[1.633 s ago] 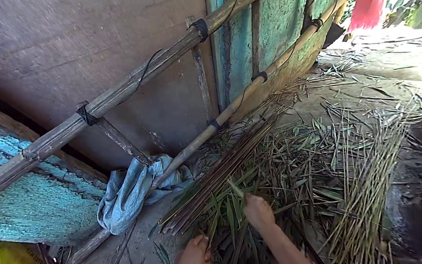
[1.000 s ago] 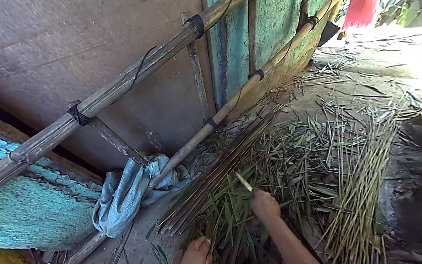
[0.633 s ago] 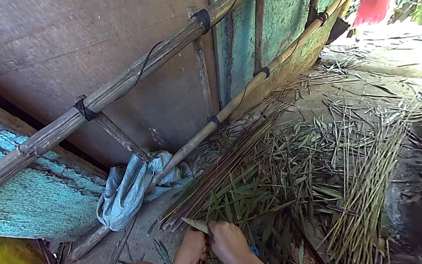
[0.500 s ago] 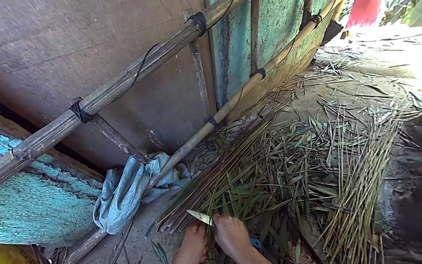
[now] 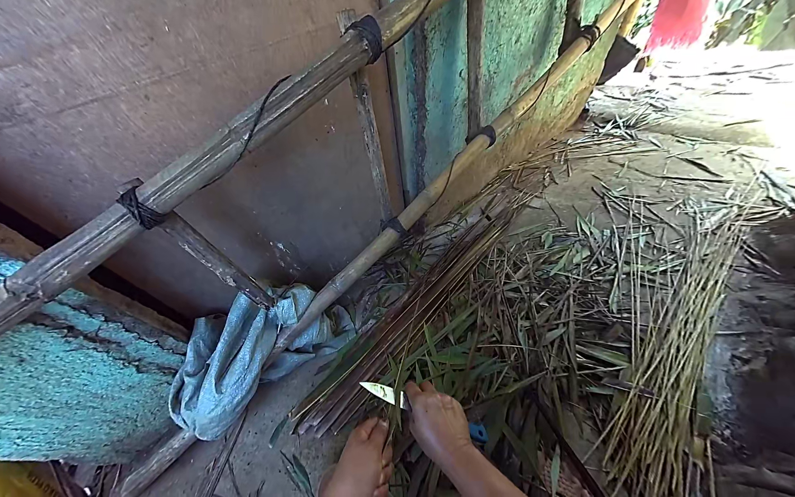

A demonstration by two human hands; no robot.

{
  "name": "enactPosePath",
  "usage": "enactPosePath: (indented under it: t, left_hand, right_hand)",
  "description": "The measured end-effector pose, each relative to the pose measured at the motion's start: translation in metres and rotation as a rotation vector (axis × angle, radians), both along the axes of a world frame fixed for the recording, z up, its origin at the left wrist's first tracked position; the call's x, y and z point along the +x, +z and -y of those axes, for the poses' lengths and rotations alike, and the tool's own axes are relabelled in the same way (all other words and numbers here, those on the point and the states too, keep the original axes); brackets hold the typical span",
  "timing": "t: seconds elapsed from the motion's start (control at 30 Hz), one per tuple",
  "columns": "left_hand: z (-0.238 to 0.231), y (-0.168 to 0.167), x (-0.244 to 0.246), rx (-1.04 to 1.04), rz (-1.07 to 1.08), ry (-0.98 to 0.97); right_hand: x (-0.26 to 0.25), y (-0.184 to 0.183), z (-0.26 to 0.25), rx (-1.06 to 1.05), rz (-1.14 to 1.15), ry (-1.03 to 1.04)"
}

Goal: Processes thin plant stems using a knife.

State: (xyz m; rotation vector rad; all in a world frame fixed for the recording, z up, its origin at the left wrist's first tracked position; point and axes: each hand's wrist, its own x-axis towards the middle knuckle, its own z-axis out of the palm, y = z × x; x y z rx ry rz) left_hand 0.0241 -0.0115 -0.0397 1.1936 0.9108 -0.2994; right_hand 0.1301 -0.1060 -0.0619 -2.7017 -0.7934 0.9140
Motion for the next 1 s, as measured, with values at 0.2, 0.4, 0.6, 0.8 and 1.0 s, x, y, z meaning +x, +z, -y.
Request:
enactPosePath:
  t: [0.2, 0.4, 0.6, 0.8, 1.0]
  left_hand:
    - [0.000, -0.002, 0.000, 0.024, 0.015, -0.007]
    - [0.003, 0.002, 0.001, 0.026, 0.044, -0.041]
    - [0.000, -0.003, -0.002, 0.049, 0.035, -0.033]
    - [0.002, -0.004, -0.001, 0.073, 0.046, -0.053]
    - [0.005, -0.005, -0.003, 0.068, 0.018, -0.075]
  right_hand:
    - [-0.010, -0.003, 0.002, 0.080, 0.054, 0.029]
    - [0.000, -0.003, 0.006, 0.055, 0.060, -0.072]
    - [-0.012, 0.005, -0.002, 0.047, 0.017, 0.001]
    - [-0.008, -0.006, 0.000, 0.048, 0.109, -0.076]
    - [0.005, -0.018, 0.003, 0.009, 0.100, -0.150]
